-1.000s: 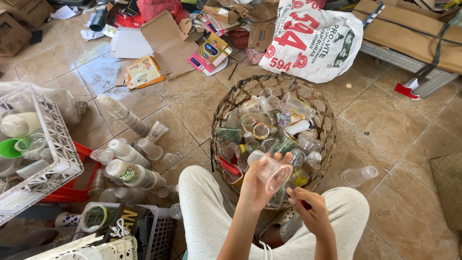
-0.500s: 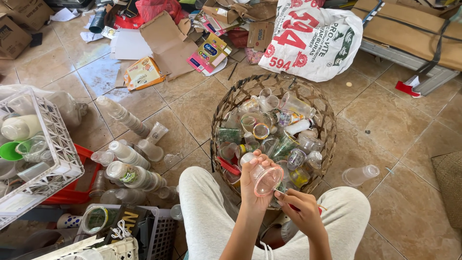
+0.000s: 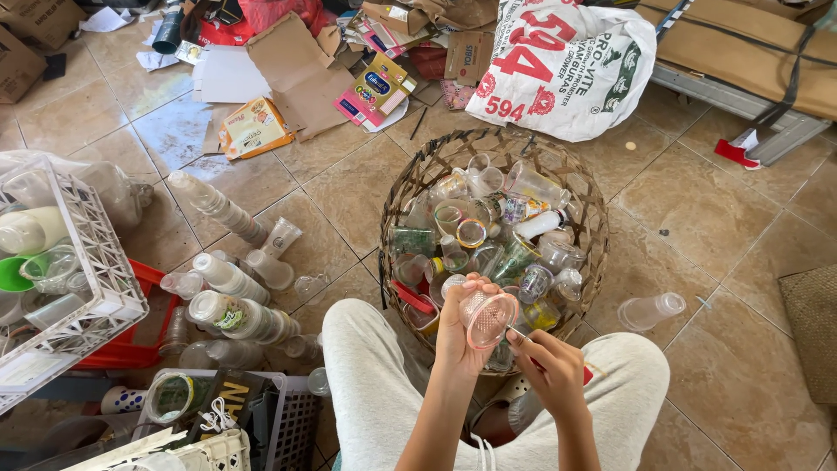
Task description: The person sits on the floor and uses a red utility knife to peel adhesive labels off clear plastic cups. They pick cups from a woven basket, scrape the labels, and place the cups into a white crate.
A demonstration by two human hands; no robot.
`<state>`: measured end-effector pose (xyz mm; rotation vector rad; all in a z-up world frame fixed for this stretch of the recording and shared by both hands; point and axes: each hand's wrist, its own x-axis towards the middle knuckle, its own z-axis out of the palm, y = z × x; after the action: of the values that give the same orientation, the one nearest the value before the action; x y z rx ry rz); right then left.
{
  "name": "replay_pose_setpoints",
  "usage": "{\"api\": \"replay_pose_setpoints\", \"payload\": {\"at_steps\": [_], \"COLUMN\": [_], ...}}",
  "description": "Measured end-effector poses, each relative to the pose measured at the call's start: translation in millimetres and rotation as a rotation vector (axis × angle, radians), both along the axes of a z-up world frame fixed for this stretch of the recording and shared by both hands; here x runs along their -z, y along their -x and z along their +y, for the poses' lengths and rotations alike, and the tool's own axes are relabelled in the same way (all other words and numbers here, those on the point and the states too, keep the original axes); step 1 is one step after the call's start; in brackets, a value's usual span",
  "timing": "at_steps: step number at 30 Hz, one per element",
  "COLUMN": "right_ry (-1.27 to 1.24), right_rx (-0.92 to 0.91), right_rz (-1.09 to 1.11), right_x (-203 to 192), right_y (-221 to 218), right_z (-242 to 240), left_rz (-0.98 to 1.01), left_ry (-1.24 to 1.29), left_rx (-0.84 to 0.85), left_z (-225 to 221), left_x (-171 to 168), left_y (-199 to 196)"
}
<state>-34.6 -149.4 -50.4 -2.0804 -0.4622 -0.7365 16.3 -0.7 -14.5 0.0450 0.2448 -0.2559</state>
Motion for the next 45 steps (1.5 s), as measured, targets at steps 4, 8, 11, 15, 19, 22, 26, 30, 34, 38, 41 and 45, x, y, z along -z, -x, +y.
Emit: {"api": "replay_pose_setpoints", "payload": {"at_steps": [4, 8, 11, 15, 19, 22, 26, 30, 34, 38, 41, 45], "right_ry": [0.005, -0.011, -0.111, -0.094, -0.073, 0.010, -0.157, -0.452, -0.587, -0.534, -0.499, -0.416], "right_rx": [0.022, 0.063, -0.036, -0.197, -0.175, -0.047, 0.118, 0.271, 0.098, 0.012, -0.103, -0.220], "right_rz": [-0.008, -0.049, -0.046, 0.063, 0.100, 0.085, 0.079, 0.184, 0.295, 0.348, 0.377, 0.432], "right_x": [4.0, 55.8, 79.5, 1.0, -8.9, 19.5, 85.5, 49.2, 66.0, 75.8, 85.3, 79.8], "right_y": [-2.4, -20.8, -21.6, 2.7, 3.2, -5.7, -28.5, -0.1, 3.9, -5.0, -14.4, -25.9], "right_z": [2.0, -25.8, -42.8, -11.3, -5.0, -13.4, -65.0, -73.3, -81.4, -79.5, -76.0, -53.6], "left_rz": [-0.018, 0.037, 0.040, -0.028, -0.023, 0.016, 0.065, 0.071, 0.154, 0.014, -0.026, 0.335], "left_ry": [-0.009, 0.028, 0.065, 0.112, 0.120, -0.022, -0.005, -0.100, 0.049, 0.042, -0.197, -0.887], "left_rx": [0.012, 0.039, 0.032, -0.059, -0.052, -0.041, 0.088, 0.001, -0.192, -0.471, -0.774, -0.968], "left_z": [2.0, 5.2, 4.8, 1.2, -2.1, 1.8, 1.1, 9.3, 58.1, 141.9, 197.8, 242.4], "left_x": [4.3, 2.2, -2.2, 5.5, 9.8, 16.8, 13.6, 11.9, 17.6, 23.7, 42.1, 96.0], "left_y": [-1.4, 2.0, 2.3, -2.0, 1.6, -2.0, 4.6, -1.2, -18.6, -9.0, 5.1, 32.6]}}
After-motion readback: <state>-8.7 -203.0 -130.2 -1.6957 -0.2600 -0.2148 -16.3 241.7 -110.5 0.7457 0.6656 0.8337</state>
